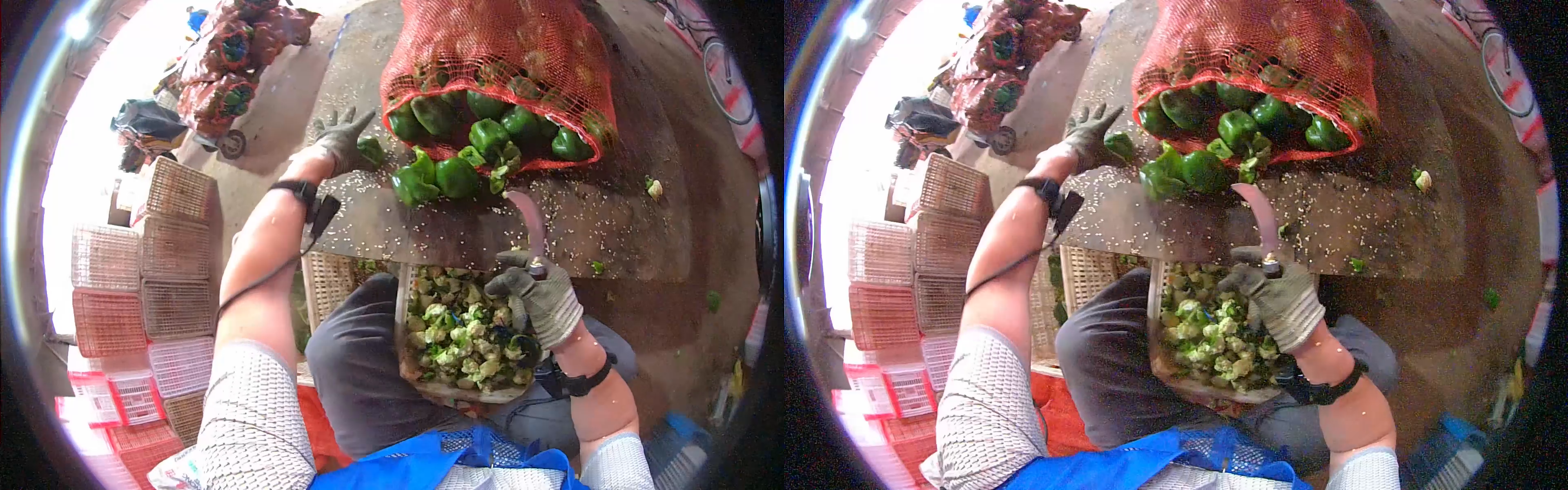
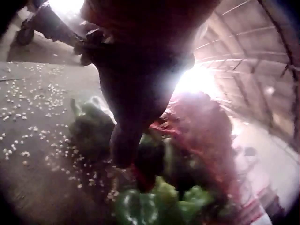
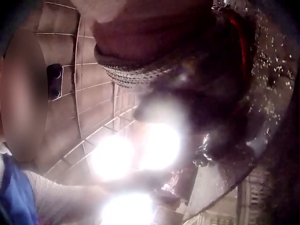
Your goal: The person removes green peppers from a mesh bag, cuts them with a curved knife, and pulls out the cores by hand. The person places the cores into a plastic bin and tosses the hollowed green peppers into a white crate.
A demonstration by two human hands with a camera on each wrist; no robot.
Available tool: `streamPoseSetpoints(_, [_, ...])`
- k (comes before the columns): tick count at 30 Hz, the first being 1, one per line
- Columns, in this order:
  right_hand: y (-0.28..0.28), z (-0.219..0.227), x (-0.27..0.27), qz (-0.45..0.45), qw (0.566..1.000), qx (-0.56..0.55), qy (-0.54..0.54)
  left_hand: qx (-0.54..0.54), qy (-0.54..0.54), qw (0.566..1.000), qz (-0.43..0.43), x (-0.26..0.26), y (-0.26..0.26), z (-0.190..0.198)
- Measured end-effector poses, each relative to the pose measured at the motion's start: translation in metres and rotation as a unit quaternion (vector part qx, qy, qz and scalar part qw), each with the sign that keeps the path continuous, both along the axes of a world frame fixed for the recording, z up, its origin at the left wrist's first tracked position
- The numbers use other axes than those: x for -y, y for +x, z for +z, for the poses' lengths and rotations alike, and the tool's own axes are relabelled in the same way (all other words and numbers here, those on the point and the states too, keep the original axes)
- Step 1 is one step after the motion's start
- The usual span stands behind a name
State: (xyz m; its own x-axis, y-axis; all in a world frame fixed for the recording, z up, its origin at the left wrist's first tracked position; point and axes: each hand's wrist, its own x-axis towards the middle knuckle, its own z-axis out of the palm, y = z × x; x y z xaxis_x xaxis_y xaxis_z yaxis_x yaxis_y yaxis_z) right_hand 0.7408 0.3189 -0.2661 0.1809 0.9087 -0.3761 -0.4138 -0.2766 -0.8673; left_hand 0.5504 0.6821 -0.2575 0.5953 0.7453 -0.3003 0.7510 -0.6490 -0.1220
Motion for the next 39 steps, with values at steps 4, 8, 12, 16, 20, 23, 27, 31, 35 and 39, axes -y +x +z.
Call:
streamPoseSetpoints(4, [-0.003,-0.017,-0.004,-0.004,1.0,0.024,-0.006,-0.205,0.192,0.763,-0.582,-0.1,-0.052,-0.135])
streamPoseSetpoints(8, [-0.006,-0.022,-0.004,0.003,0.993,0.121,-0.009,0.423,-0.252,0.856,0.161,0.054,-0.061,-0.058])
streamPoseSetpoints(12, [-0.023,-0.027,-0.001,0.022,0.983,0.17,-0.066,0.601,-0.339,0.694,0.207,0.178,-0.038,-0.011])
streamPoseSetpoints(16, [-0.027,0.013,-0.004,0.042,0.967,0.248,-0.052,0.552,-0.141,0.818,0.079,0.243,0.001,0.011])
streamPoseSetpoints(20, [-0.034,-0.002,-0.002,-0.022,0.947,0.318,0.035,0.519,0.011,0.854,0.03,0.259,0.033,0.005])
streamPoseSetpoints(23, [-0.039,-0.031,-0.005,-0.059,0.938,0.34,0.037,0.531,0.038,0.847,0.003,0.265,0.046,-0.001])
streamPoseSetpoints(27, [-0.033,-0.015,-0.013,-0.065,0.906,0.417,0.027,0.589,-0.013,0.808,0.028,0.263,0.051,-0.005])
streamPoseSetpoints(31, [-0.035,-0.017,-0.022,-0.054,0.886,0.461,0.007,0.633,-0.11,0.76,0.092,0.262,0.051,-0.008])
streamPoseSetpoints(35, [-0.036,-0.033,-0.024,-0.05,0.898,0.437,0.024,0.618,-0.02,0.783,0.068,0.261,0.05,-0.008])
streamPoseSetpoints(39, [-0.029,-0.031,-0.027,-0.008,0.937,0.329,0.116,0.547,0.04,0.835,0.046,0.254,0.043,-0.008])
